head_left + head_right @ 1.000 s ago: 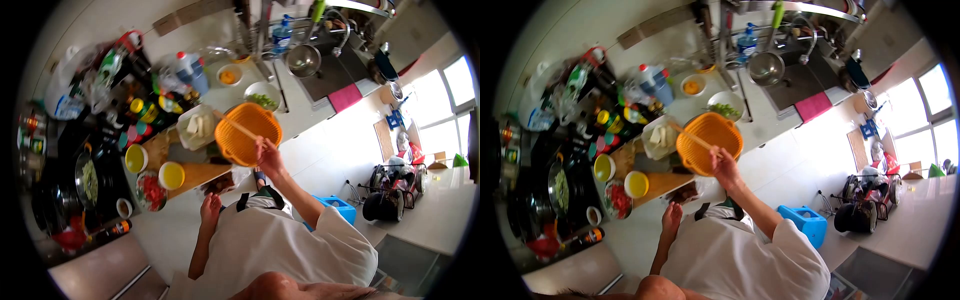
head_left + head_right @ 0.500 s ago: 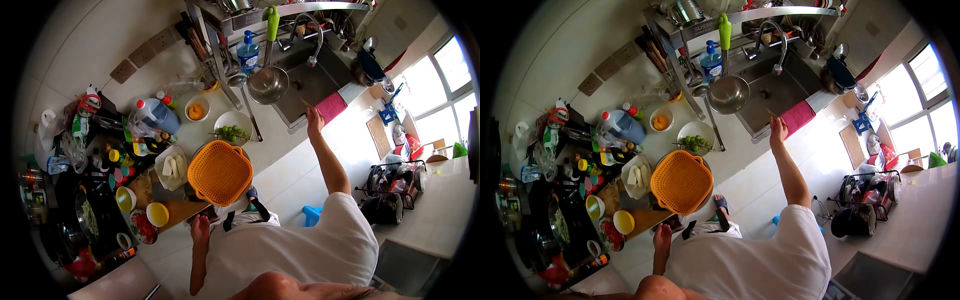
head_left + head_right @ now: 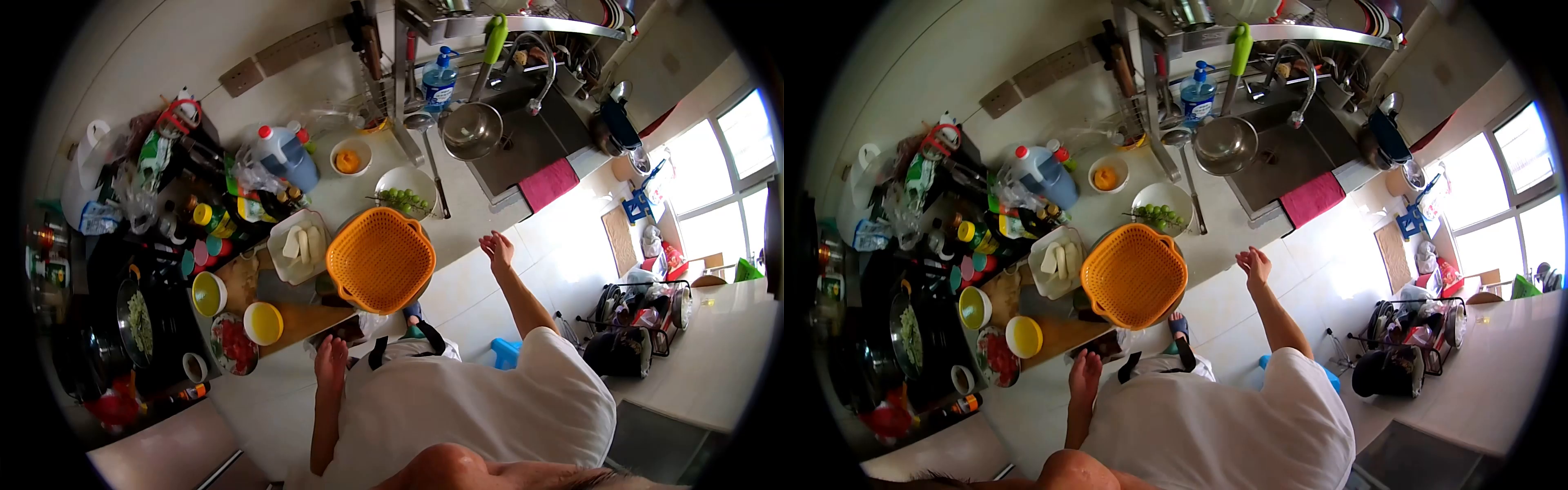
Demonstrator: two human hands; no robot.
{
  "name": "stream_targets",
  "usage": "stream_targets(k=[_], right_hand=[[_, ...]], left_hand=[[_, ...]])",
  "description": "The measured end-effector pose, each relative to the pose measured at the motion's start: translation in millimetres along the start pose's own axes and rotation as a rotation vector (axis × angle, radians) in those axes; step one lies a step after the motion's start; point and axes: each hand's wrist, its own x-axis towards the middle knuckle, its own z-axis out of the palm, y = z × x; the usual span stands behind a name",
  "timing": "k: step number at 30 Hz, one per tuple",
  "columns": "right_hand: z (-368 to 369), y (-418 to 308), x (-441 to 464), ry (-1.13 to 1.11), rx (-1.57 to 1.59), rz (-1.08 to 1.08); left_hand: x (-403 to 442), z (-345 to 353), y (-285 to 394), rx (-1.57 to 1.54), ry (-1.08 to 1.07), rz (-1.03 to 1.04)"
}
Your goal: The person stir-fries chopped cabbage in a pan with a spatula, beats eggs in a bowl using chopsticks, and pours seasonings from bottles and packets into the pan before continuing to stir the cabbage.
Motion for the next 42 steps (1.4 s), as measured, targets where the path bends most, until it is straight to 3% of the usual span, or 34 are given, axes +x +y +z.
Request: stream_targets(k=[3,7,10,13,15,18,19,20,21,22,23,24,26,27,29,33,39,42], right_hand=[[-23,27,-47,-0.074,-0.175,0.019],[-28,53,-132,-0.411,-0.481,0.198],[-3,76,-206,-0.586,-0.629,0.403],[49,86,-289,-0.811,-0.714,0.419],[85,90,-331,-1.066,-0.731,0.377],[161,62,-425,-1.428,-0.601,0.209],[171,72,-432,-1.538,-0.317,0.349],[178,84,-440,-1.620,-0.022,0.501],[184,99,-445,-1.677,0.282,0.651],[185,127,-430,-1.651,0.302,0.703],[192,162,-404,-1.350,-0.437,0.605],[204,181,-419,-1.251,-0.578,0.455],[216,221,-465,-1.022,-0.827,0.148],[232,213,-480,-1.132,-0.703,0.484],[259,229,-515,-1.342,-0.822,0.441],[312,284,-570,-1.482,-0.813,0.393],[392,339,-640,-1.742,-0.837,0.408],[439,355,-672,-1.726,-0.819,0.546]], left_hand=[[-30,50,32,0.220,-0.158,-0.013],[-75,84,77,0.346,-0.704,-0.066],[-98,85,99,0.275,-1.072,-0.117],[-58,41,96,0.052,-1.310,-0.402],[5,-26,52,1.246,-0.527,0.015],[-46,-75,82,1.376,-0.650,0.132],[-63,-95,89,1.427,-0.686,0.164],[-79,-116,91,1.208,-0.555,0.020],[-93,-133,97,1.160,-0.591,0.103],[-113,-143,111,1.117,-0.626,0.190],[-135,-149,128,1.072,-0.660,0.280],[-167,-137,152,1.016,-0.616,0.360],[-228,-127,202,0.859,-0.721,0.371],[-252,-121,224,0.777,-0.771,0.394],[-298,-117,252,0.537,-1.015,0.641],[-365,-110,296,0.238,-1.289,0.783],[-375,-152,340,0.135,-1.177,0.859],[-363,-187,378,0.176,-1.262,0.862]])
